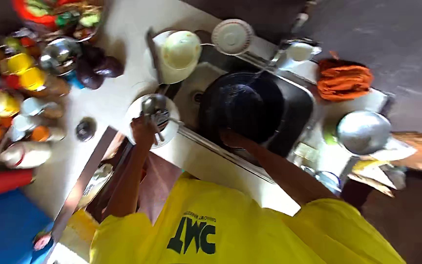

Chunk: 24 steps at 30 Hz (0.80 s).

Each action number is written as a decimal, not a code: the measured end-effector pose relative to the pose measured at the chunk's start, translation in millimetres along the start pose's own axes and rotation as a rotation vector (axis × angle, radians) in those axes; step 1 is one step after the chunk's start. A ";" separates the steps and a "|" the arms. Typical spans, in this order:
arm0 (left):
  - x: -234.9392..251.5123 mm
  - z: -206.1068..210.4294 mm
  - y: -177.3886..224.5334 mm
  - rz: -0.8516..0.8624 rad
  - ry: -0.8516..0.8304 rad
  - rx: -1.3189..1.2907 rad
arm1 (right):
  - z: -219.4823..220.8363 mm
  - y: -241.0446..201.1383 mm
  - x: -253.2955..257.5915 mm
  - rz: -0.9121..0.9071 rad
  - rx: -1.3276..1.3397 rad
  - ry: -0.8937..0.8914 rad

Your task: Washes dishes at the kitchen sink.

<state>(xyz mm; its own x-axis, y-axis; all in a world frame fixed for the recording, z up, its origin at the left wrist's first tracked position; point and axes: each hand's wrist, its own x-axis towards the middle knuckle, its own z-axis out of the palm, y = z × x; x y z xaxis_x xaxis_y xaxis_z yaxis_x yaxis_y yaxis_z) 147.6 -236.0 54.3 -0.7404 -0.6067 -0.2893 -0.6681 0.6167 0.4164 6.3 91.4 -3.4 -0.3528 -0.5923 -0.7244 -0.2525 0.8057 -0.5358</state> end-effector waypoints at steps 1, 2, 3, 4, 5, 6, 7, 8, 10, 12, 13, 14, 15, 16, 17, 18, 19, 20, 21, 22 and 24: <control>-1.4 2.7 -1.2 0.028 0.007 -0.012 | -9.5 21.6 -8.6 -0.033 -0.072 -0.071; -3.0 3.8 -1.5 0.041 0.025 -0.032 | -22.3 40.7 -17.3 -0.035 -0.182 -0.137; -3.8 3.7 -1.5 0.046 0.056 -0.048 | -36.3 57.9 -23.6 -0.006 -0.337 -0.187; -4.0 2.5 -1.4 0.045 0.102 -0.068 | -51.7 72.5 -28.4 0.056 -0.485 -0.198; -2.9 0.4 -2.2 0.042 0.149 -0.079 | -67.4 85.3 -32.2 0.129 -0.576 -0.146; 0.0 -3.6 -4.5 0.028 0.187 -0.071 | -84.0 97.0 -32.4 0.184 -0.613 -0.066; 5.4 -8.0 -10.4 0.031 0.237 -0.049 | -101.0 105.0 -31.4 0.198 -0.613 0.046; 13.1 -13.1 -19.1 0.039 0.295 -0.012 | -116.5 107.7 -30.6 0.197 -0.587 0.173; 32.5 -26.4 -40.0 -0.009 0.404 0.047 | -133.1 122.0 -22.2 0.049 -0.692 0.370; 52.5 -40.2 -75.0 -0.157 0.533 0.099 | -135.0 135.8 -13.3 -0.078 -0.788 0.494; 61.4 -48.3 -98.3 -0.251 0.563 0.134 | -129.6 133.1 -13.7 -0.083 -0.825 0.495; 69.2 -56.2 -119.7 -0.344 0.555 0.161 | -122.2 126.4 -18.3 -0.041 -0.854 0.448; 76.8 -61.9 -138.5 -0.433 0.527 0.177 | -113.7 119.2 -26.0 0.022 -0.874 0.372; 81.6 -66.0 -153.8 -0.495 0.499 0.180 | -104.4 112.5 -33.4 0.094 -0.865 0.282; 84.0 -68.4 -169.6 -0.532 0.470 0.184 | -93.5 107.1 -38.7 0.166 -0.834 0.190; 84.8 -70.5 -183.4 -0.550 0.438 0.172 | -83.1 102.6 -41.7 0.213 -0.791 0.132; 86.2 -72.2 -193.2 -0.569 0.401 0.158 | -75.7 98.6 -43.1 0.247 -0.743 0.104; 88.6 -72.5 -199.4 -0.589 0.364 0.141 | -72.9 93.8 -44.8 0.283 -0.668 0.082; 90.0 -72.0 -202.3 -0.599 0.325 0.122 | -73.5 89.4 -47.9 0.306 -0.564 0.070; 90.2 -70.9 -202.3 -0.599 0.301 0.129 | -75.7 87.6 -51.0 0.307 -0.424 0.089; 84.8 -66.8 -192.1 -0.605 0.297 0.172 | -79.0 92.9 -55.3 0.258 -0.057 0.207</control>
<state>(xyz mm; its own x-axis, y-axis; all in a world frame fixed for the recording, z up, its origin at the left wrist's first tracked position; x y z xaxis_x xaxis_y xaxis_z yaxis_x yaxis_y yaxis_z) 218.1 -439.4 7.4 -0.1990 -0.9653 -0.1689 -0.9774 0.1828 0.1066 -68.8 199.5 21.2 -0.5860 -0.3600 -0.7259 -0.1795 0.9313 -0.3169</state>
